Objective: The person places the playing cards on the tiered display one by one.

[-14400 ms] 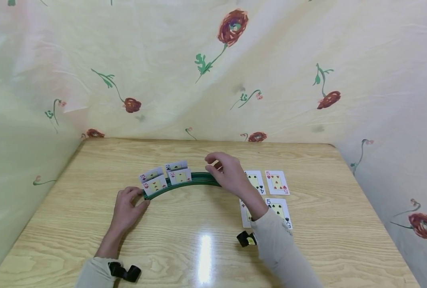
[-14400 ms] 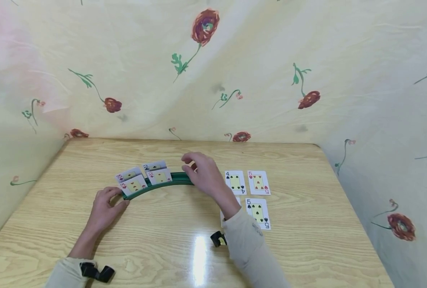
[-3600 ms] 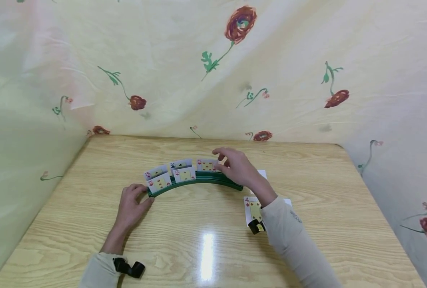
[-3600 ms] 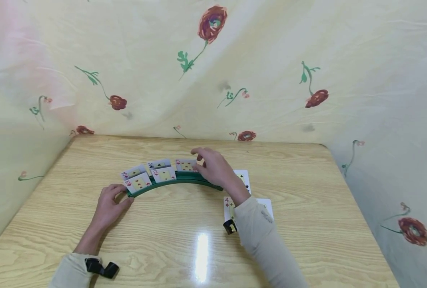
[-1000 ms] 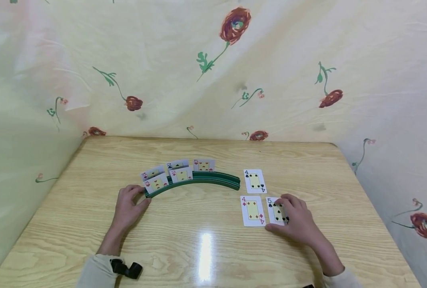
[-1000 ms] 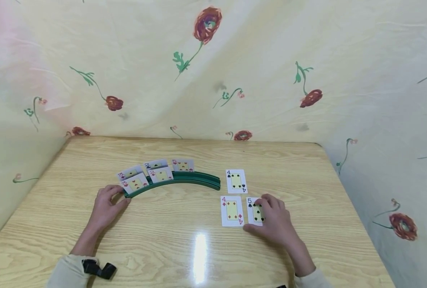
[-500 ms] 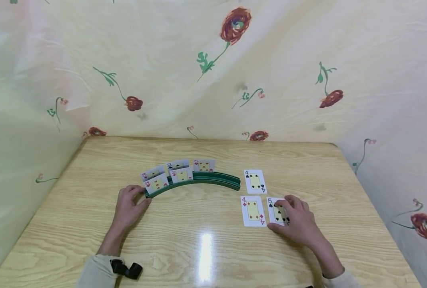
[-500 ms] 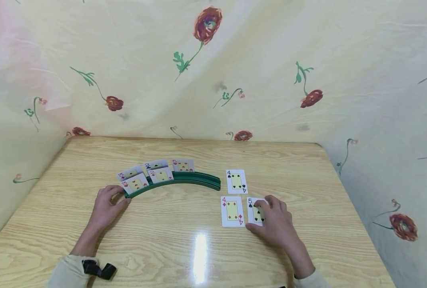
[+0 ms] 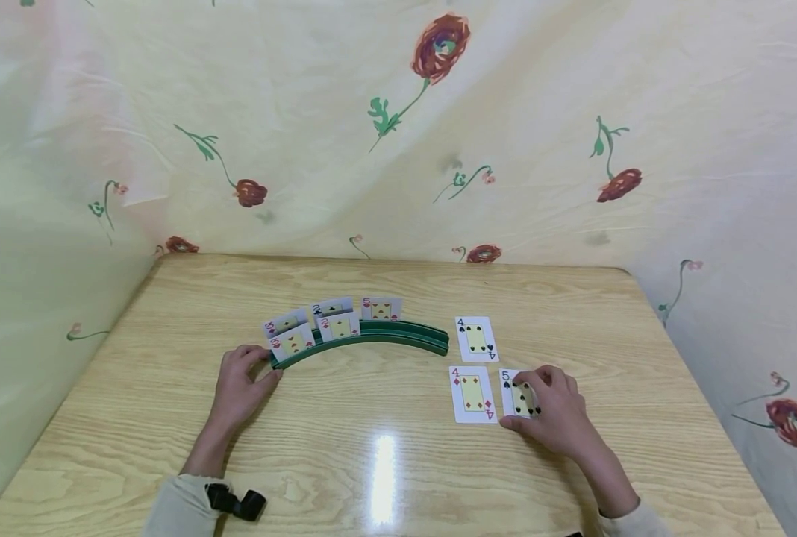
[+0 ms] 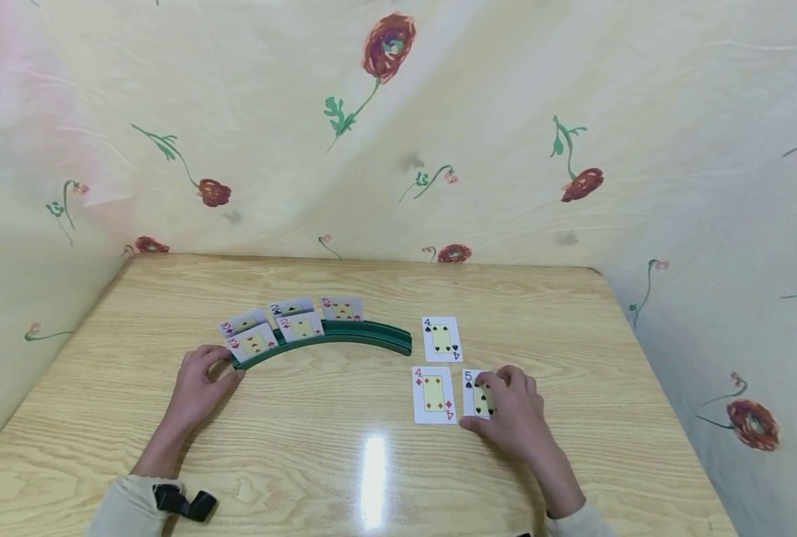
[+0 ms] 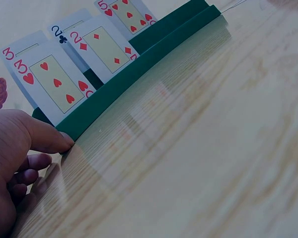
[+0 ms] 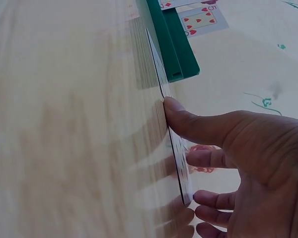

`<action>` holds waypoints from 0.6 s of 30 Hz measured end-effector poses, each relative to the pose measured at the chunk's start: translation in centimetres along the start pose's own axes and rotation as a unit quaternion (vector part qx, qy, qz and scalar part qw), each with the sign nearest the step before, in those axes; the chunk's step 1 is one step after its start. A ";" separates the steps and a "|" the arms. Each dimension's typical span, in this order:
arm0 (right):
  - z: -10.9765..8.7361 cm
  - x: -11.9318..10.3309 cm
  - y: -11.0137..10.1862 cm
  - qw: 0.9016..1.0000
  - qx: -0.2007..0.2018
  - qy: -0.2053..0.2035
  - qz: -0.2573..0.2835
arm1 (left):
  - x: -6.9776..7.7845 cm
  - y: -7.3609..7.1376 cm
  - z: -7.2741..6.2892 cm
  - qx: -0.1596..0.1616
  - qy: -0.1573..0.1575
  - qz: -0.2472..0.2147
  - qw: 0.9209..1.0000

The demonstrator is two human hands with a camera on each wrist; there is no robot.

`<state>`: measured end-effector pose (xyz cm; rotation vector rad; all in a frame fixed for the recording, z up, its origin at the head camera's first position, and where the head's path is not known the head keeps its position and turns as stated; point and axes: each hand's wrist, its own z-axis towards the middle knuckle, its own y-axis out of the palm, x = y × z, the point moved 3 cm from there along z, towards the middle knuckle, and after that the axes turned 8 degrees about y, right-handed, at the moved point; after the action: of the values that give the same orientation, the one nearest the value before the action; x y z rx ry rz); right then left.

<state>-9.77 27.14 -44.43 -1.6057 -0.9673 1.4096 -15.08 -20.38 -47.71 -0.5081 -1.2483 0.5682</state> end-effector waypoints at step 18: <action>0.0 -0.6 -0.7 0.996 0.081 0.016 -0.041 | 0.2 -0.2 -0.1 0.006 0.006 -0.002 1.000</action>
<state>-9.85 26.85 -43.52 -1.4485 -0.8679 1.3652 -14.98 -20.39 -47.51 -0.4993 -1.2332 0.5684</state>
